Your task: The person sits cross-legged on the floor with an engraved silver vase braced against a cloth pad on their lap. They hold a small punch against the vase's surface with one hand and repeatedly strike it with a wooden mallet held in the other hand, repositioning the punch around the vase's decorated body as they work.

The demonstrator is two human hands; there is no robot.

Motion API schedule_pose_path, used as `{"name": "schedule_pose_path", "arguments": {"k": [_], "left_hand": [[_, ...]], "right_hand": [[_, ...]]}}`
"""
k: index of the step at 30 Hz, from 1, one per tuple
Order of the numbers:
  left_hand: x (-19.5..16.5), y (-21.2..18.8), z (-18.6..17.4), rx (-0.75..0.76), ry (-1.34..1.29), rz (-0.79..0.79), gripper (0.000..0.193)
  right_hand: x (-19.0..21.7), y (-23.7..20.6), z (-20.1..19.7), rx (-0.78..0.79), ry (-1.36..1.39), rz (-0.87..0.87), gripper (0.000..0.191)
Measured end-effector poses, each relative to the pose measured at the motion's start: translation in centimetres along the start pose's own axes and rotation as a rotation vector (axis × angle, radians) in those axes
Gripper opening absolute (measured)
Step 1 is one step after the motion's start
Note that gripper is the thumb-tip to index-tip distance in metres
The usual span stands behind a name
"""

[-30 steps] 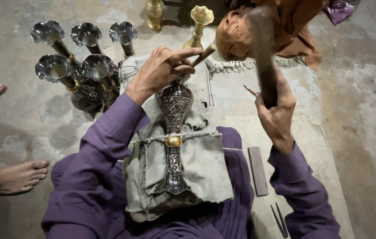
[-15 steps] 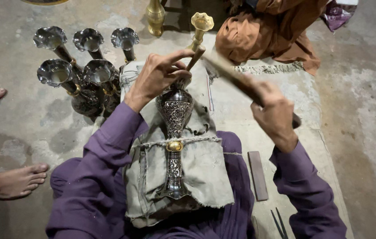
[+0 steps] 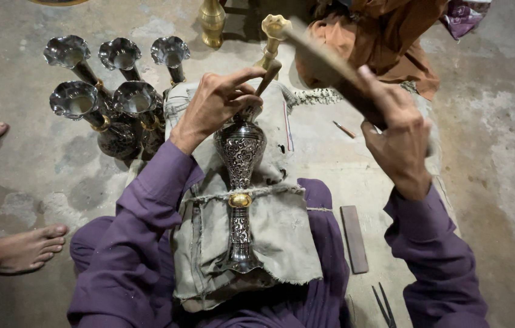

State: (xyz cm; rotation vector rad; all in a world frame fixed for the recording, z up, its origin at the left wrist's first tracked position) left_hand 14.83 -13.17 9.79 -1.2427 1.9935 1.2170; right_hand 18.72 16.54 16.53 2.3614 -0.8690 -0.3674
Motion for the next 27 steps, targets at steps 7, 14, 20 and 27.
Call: {"name": "schedule_pose_path", "arguments": {"k": [7,14,20,27], "left_hand": [[-0.4,-0.1,-0.6,0.018,-0.068,0.005,0.047],[-0.8,-0.2,-1.1,0.027,-0.066,0.029,0.047],[-1.1,-0.3,-1.5,0.041,-0.059,0.015,0.048],[-1.4,-0.5,-2.0,0.049,-0.06,0.004,0.049]], "right_hand": [[-0.5,-0.5,0.5,-0.028,0.106,0.056,0.079],[-0.5,-0.4,0.9,0.035,-0.024,0.113,0.077],[0.8,0.0,0.3,0.062,-0.138,0.071,0.082],[1.4,0.5,0.0,0.013,0.057,0.076,0.077]]}}
Point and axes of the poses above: each hand's wrist, its own y-axis towards the middle knuckle, its own z-axis out of the palm, x = y × z, the point moved 5 cm from there along y, towards the middle knuckle, and after that the axes turned 12 degrees about -z, right-handed, at the moved point
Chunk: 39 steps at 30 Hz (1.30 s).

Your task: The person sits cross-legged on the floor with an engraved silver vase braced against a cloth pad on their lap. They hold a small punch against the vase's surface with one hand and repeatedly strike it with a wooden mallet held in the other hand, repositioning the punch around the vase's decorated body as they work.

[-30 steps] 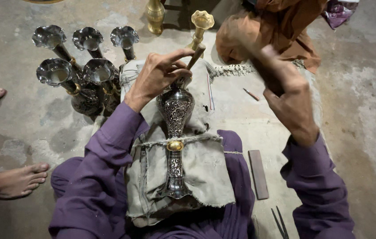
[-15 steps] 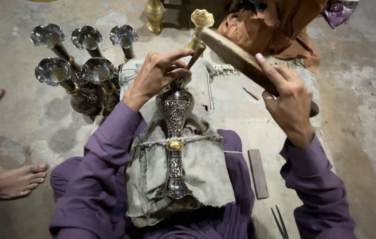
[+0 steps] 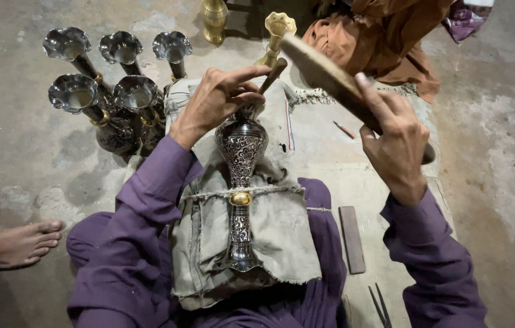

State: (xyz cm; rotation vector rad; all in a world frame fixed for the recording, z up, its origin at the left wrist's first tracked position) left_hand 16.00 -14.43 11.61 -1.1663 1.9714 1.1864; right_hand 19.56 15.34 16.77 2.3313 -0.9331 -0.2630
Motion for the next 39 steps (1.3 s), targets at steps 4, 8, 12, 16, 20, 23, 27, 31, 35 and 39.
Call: {"name": "schedule_pose_path", "arguments": {"k": [4,8,12,16,20,23,27,31,35,39], "left_hand": [[0.0,0.0,-0.2,0.007,-0.021,-0.01,0.048],[-0.1,0.3,-0.5,-0.002,0.018,0.016,0.047],[0.1,0.4,-0.5,0.02,0.0,0.011,0.049],[0.0,0.5,-0.8,0.005,0.062,0.038,0.049],[-0.1,0.4,-1.2,0.013,0.055,0.044,0.051],[-0.1,0.4,-1.3,0.012,0.072,0.058,0.052],[0.4,0.2,-1.4,0.016,-0.015,0.037,0.05],[0.8,-0.4,-2.1,-0.056,-0.079,0.052,0.051],[1.1,-0.8,-2.3,-0.063,-0.121,0.071,0.05],[1.7,-1.0,-2.1,-0.085,-0.166,0.063,0.047]], "right_hand": [[0.4,0.2,-0.3,0.001,0.061,-0.023,0.077],[0.2,0.3,-0.5,-0.013,-0.038,0.03,0.081],[0.7,0.4,-0.4,-0.1,0.033,-0.099,0.082],[0.4,0.2,-0.3,-0.097,0.096,0.019,0.08],[1.0,0.6,-0.4,0.064,-0.176,0.018,0.082],[2.5,1.0,-1.7,-0.228,0.135,-0.132,0.082],[2.2,1.2,-0.8,0.097,-0.098,0.021,0.084],[2.2,1.8,-0.2,0.167,-0.097,-0.005,0.073],[2.1,2.4,0.9,0.401,-0.196,-0.063,0.074],[2.4,3.9,-0.8,0.084,-0.091,-0.15,0.071]]}}
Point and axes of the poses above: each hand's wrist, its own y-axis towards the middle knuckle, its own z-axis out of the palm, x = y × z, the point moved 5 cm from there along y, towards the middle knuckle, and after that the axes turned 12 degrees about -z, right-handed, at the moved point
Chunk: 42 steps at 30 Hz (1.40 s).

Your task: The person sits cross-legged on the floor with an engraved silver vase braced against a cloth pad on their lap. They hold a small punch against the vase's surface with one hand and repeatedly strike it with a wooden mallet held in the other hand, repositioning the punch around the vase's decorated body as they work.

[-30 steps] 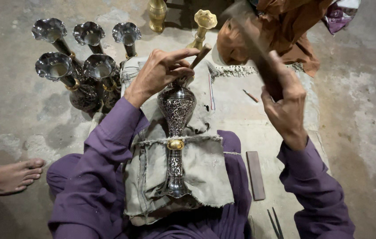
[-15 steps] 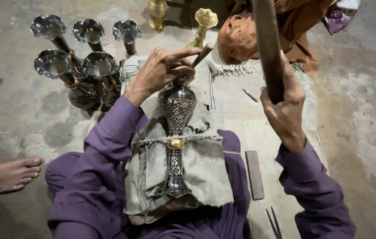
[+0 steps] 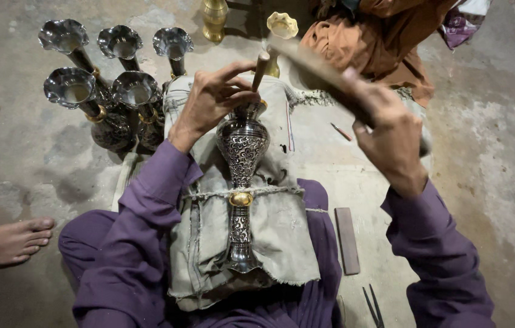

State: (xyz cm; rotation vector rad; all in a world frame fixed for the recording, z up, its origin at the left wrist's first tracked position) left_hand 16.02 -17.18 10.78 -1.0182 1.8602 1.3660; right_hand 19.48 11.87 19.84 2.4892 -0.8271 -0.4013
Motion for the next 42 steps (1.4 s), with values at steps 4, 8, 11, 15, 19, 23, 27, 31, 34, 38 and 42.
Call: {"name": "schedule_pose_path", "arguments": {"k": [4,8,11,15,19,23,27,31,34,38,42], "left_hand": [[0.4,-0.1,0.0,-0.034,0.04,0.027,0.047],[0.4,0.2,0.0,-0.041,0.049,0.026,0.05],[0.0,0.1,-0.1,-0.02,-0.018,0.004,0.052],[-0.7,0.2,-0.4,-0.029,0.0,-0.022,0.051],[-1.0,0.3,-0.6,-0.006,-0.05,-0.034,0.052],[-0.8,0.4,-0.8,0.004,-0.049,-0.055,0.052],[-1.1,0.4,-1.3,0.007,-0.051,-0.025,0.05],[-1.1,0.1,-1.5,0.017,-0.055,-0.062,0.051],[-1.0,0.4,-1.5,0.011,-0.003,-0.064,0.051],[-1.1,0.5,-1.4,0.012,-0.024,-0.007,0.052],[-1.0,0.5,-1.6,0.026,-0.03,-0.044,0.052]], "right_hand": [[-1.0,1.1,-1.5,-0.052,0.106,-0.032,0.071],[-1.1,1.5,-2.2,-0.021,-0.086,0.001,0.074],[-0.6,1.9,-2.7,-0.026,0.113,-0.031,0.073],[0.4,2.7,-3.3,-0.051,-0.074,-0.046,0.079],[0.9,2.9,-3.3,-0.011,-0.107,-0.064,0.083],[0.4,2.4,-3.6,-0.197,0.142,-0.06,0.082],[-0.5,2.0,-2.1,0.062,-0.106,-0.01,0.082],[-0.5,1.8,-2.4,-0.08,0.088,0.005,0.079],[0.2,2.2,-2.7,-0.03,-0.078,-0.019,0.075],[1.4,2.8,-4.1,-0.243,0.225,-0.073,0.076],[1.2,2.9,-3.6,0.016,-0.133,-0.021,0.082]]}}
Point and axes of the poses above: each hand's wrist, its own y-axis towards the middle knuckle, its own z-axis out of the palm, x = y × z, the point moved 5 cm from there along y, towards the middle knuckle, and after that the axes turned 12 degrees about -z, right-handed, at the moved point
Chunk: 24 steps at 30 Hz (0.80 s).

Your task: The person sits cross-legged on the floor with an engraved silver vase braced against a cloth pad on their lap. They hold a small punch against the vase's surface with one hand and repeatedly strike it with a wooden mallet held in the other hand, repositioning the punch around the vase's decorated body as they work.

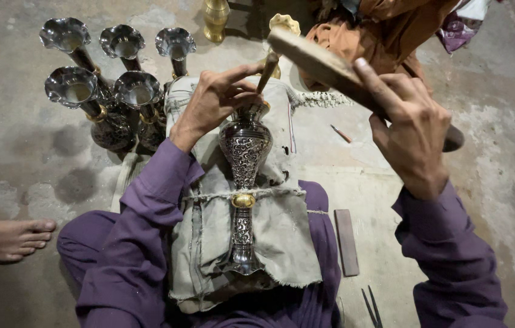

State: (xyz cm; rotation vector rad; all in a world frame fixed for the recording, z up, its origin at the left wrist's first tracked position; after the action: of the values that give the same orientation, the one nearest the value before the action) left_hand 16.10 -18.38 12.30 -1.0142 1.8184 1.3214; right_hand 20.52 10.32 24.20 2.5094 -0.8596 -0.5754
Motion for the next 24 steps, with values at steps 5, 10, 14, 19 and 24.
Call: {"name": "schedule_pose_path", "arguments": {"k": [5,10,14,19,24], "left_hand": [[-0.5,0.0,-0.2,0.023,-0.036,0.008,0.052],[-0.6,0.1,-0.3,0.014,0.003,0.009,0.052],[-0.4,0.2,-0.4,0.014,0.025,0.0,0.052],[0.1,0.0,-0.4,0.017,0.011,-0.007,0.052],[0.7,0.3,-0.4,0.0,0.078,0.005,0.052]], "right_hand": [[-1.2,-0.5,1.6,0.108,0.002,-0.005,0.08],[-1.3,-1.2,1.1,-0.105,0.202,0.001,0.08],[-0.6,-1.2,0.7,-0.02,-0.105,0.004,0.086],[0.2,-0.9,0.3,-0.056,0.033,-0.003,0.081],[0.7,-0.6,0.0,-0.152,0.202,0.01,0.078]]}}
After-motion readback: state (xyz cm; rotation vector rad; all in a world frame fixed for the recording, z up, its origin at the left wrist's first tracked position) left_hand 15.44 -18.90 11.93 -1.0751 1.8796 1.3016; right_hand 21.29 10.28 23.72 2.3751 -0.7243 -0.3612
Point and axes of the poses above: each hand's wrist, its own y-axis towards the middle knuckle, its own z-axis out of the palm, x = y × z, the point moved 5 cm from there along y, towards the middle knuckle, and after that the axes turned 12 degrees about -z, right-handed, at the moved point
